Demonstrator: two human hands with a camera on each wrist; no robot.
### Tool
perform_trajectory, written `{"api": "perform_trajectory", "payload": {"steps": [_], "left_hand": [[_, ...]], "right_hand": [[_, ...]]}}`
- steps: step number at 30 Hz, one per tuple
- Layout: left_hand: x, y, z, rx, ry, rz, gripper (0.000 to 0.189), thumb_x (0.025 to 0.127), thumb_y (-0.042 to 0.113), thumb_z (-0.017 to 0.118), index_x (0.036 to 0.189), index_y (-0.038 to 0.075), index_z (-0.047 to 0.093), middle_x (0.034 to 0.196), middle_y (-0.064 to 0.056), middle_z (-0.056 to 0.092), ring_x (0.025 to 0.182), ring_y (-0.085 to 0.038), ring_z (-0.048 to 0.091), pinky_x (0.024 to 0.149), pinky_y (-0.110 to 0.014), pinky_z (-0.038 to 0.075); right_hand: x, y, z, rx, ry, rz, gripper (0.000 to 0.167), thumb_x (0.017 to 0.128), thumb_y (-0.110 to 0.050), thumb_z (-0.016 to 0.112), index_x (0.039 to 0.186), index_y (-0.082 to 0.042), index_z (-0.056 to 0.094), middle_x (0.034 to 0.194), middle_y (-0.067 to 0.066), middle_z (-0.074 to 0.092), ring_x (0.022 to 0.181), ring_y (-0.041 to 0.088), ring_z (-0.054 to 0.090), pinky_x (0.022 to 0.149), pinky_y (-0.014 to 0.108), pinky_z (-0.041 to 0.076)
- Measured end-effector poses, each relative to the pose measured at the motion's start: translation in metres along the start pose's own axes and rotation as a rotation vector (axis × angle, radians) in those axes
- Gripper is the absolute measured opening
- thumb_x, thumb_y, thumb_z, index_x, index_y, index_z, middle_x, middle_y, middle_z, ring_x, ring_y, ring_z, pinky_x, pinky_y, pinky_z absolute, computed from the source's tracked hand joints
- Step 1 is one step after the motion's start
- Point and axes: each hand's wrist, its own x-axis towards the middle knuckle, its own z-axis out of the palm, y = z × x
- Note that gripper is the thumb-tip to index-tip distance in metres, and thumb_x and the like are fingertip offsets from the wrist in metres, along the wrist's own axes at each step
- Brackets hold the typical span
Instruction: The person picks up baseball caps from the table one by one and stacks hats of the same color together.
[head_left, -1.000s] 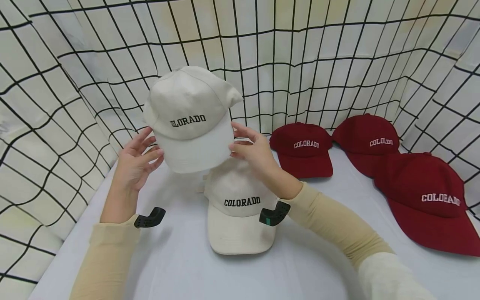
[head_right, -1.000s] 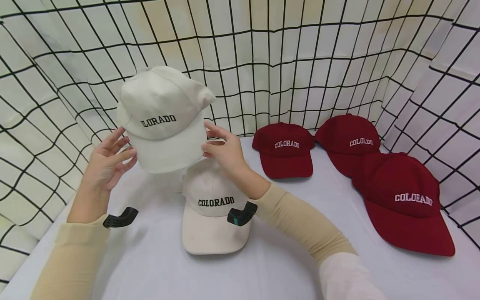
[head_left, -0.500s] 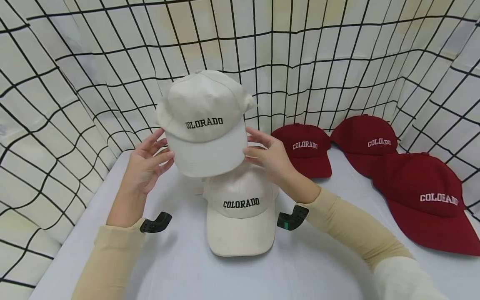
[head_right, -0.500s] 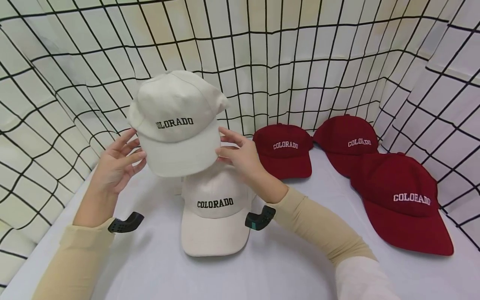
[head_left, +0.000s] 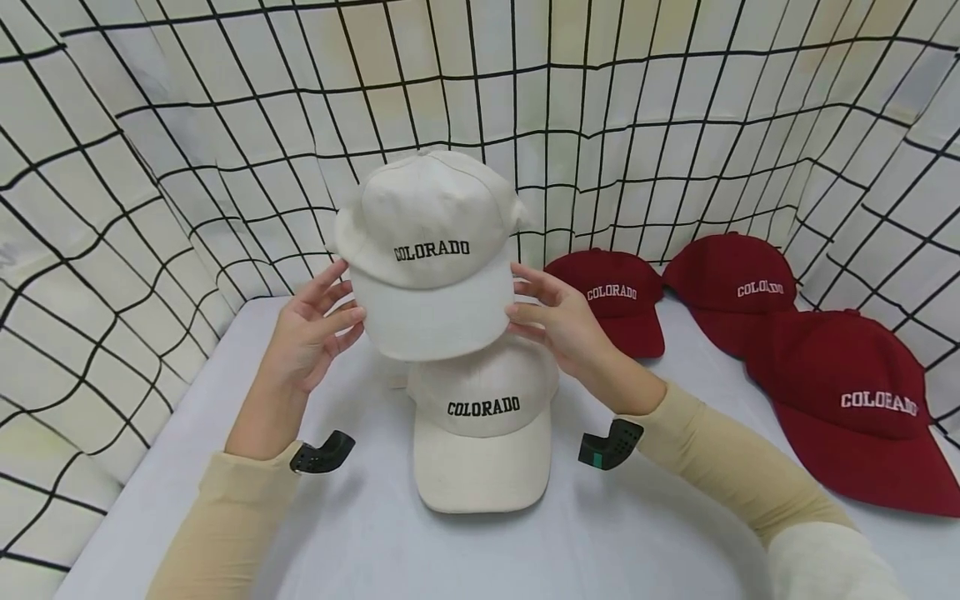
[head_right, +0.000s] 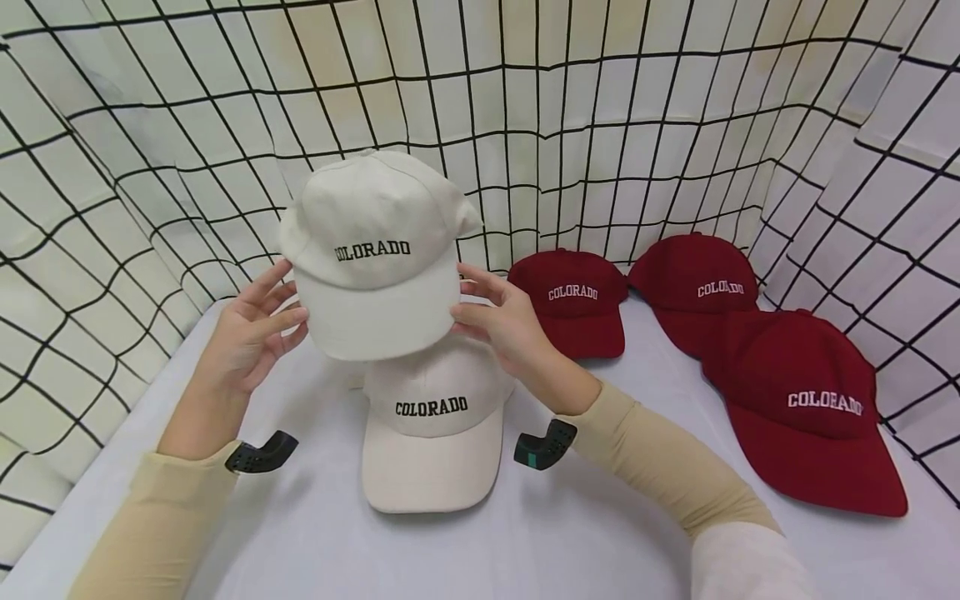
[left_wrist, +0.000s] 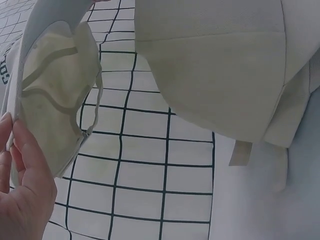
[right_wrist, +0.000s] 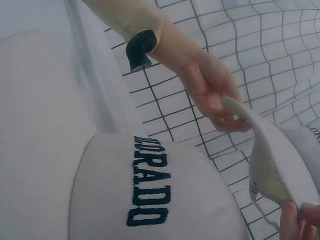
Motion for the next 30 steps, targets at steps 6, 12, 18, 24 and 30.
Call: {"api": "perform_trajectory", "payload": {"steps": [6,12,18,24,30], "left_hand": [[0.000,-0.005,0.008,0.025,-0.010,-0.039,0.057,0.095,-0.012,0.065,0.143,0.017,0.056,0.117,-0.005,0.050,0.094,-0.012,0.059,0.077,-0.024,0.057],[0.000,-0.012,0.011,0.006,-0.022,-0.061,0.055,0.094,-0.012,0.065,0.141,0.017,0.056,0.116,-0.005,0.052,0.094,-0.013,0.060,0.076,-0.023,0.057],[0.000,-0.017,0.016,0.002,-0.014,-0.117,0.056,0.096,-0.010,0.062,0.143,0.019,0.054,0.119,-0.004,0.050,0.094,-0.011,0.059,0.079,-0.024,0.056],[0.000,-0.020,0.022,-0.025,0.006,-0.188,0.057,0.098,-0.012,0.056,0.146,0.019,0.050,0.117,-0.001,0.051,0.089,-0.008,0.059,0.081,-0.025,0.052],[-0.001,-0.026,0.028,-0.049,0.018,-0.220,0.058,0.098,-0.014,0.053,0.144,0.021,0.052,0.118,-0.001,0.050,0.087,-0.007,0.060,0.079,-0.024,0.051]], "right_hand": [[-0.005,0.003,-0.010,-0.007,0.017,0.032,0.060,0.097,0.009,0.060,0.153,-0.009,0.047,0.120,0.006,0.052,0.110,0.018,0.054,0.088,0.032,0.058],[-0.007,0.005,-0.016,-0.017,0.024,0.069,0.059,0.098,0.009,0.060,0.153,-0.008,0.046,0.120,0.005,0.053,0.112,0.018,0.055,0.088,0.032,0.058],[-0.009,0.003,-0.023,-0.013,0.027,0.095,0.060,0.099,0.008,0.059,0.154,-0.009,0.045,0.117,0.004,0.055,0.103,0.016,0.059,0.086,0.030,0.058],[-0.011,0.003,-0.028,0.035,-0.002,0.121,0.058,0.101,0.007,0.053,0.156,-0.007,0.040,0.118,0.004,0.055,0.099,0.014,0.062,0.082,0.026,0.059],[-0.013,0.007,-0.036,0.053,-0.017,0.146,0.058,0.102,0.006,0.052,0.157,-0.006,0.036,0.123,0.005,0.055,0.100,0.013,0.064,0.086,0.026,0.057]]}}
